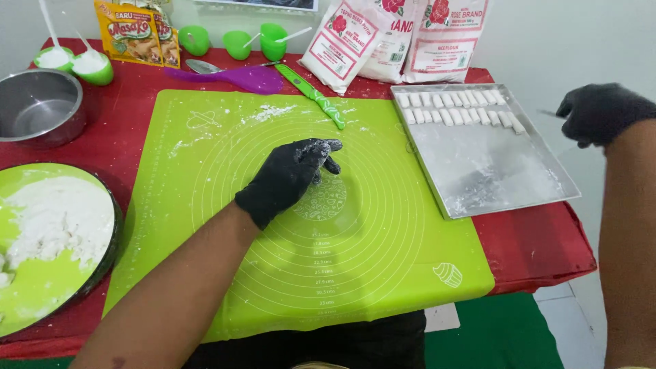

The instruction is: Rolling dough into thin cylinders, cutting them into small pieces with a scraper, and arranging them on a tray.

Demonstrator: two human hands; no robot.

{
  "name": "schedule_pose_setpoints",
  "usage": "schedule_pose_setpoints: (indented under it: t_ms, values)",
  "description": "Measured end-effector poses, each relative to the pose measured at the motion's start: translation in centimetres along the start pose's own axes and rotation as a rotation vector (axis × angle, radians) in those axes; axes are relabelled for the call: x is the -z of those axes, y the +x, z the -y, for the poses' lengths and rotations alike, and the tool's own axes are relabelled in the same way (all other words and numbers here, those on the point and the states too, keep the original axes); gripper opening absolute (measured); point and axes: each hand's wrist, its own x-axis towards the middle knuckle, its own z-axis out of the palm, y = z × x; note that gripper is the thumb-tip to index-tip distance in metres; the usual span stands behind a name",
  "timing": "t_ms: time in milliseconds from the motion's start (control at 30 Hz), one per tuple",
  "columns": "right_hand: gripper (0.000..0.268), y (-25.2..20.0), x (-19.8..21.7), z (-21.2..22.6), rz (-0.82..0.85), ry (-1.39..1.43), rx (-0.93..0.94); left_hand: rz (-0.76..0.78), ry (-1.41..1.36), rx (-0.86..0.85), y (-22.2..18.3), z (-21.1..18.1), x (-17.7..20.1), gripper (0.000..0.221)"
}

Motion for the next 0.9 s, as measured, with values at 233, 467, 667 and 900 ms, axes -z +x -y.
schedule_pose_setpoints:
  t_ms: [233,467,667,900]
  values:
    - [0.039,-8.5,2.6,2.6,-0.578,0.911,0.472,-0.024,-0.054,0.006,-0.1,-0.5,0.3,0.039]
    - [0.038,-21.0,9.7,17.4,-0.621,0.993,0.853,-0.2,-0.162,-0.083,0.5,-0.4,1.9,0.035]
    - [0.048,-21.0,7.1,26.4,-0.672,0.751,0.806,-0.418,-0.24,-0.199,1.0,-1.0,4.2,0.031]
    - [0.052,-14.5,5.9,30.4,-0.861,0.613,0.846,-0.525,0.025,-0.362,0.7,-3.1,6.1,0.031]
